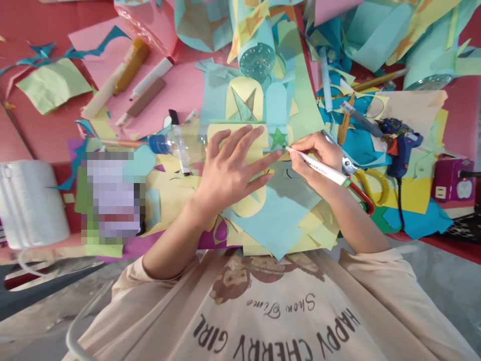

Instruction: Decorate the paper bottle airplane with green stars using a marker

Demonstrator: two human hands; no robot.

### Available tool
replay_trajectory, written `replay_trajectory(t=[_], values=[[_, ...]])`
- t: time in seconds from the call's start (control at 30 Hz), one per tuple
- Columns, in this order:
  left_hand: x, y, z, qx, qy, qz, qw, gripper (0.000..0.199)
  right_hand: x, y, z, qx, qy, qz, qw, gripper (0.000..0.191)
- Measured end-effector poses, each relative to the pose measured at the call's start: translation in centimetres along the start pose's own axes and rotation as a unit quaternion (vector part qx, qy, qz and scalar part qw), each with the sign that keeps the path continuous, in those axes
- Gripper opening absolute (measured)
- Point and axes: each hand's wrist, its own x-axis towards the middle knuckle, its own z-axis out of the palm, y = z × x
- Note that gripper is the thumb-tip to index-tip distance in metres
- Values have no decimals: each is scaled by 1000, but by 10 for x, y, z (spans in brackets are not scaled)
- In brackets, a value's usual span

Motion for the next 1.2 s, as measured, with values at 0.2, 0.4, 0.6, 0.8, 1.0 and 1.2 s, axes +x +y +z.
replay_trajectory(t=[0.2, 0.4, 0.6, 0.8, 1.0, 1.2], values=[[0, 0, 0, -9, 0, 2, 1000, 44, 1, -1, 0, -12, 6, -1, 1000, 9], [0, 0, 0, -13, -3, -6, 1000, 44, 2, -2, 0, -19, 18, -12, 1000, 8], [-1, 0, 1, -20, -1, -7, 1000, 44, 1, 0, 0, -20, 20, -15, 999, 7], [-1, 1, 0, -9, -1, -5, 1000, 44, 2, 0, 0, -22, 22, -31, 999, 9], [0, 1, 0, -20, -5, -9, 1000, 44, 2, 1, 1, -19, 22, -25, 999, 5], [0, 2, -1, -39, -15, -25, 999, 43, 2, 3, 1, -34, 17, -24, 999, 5]])
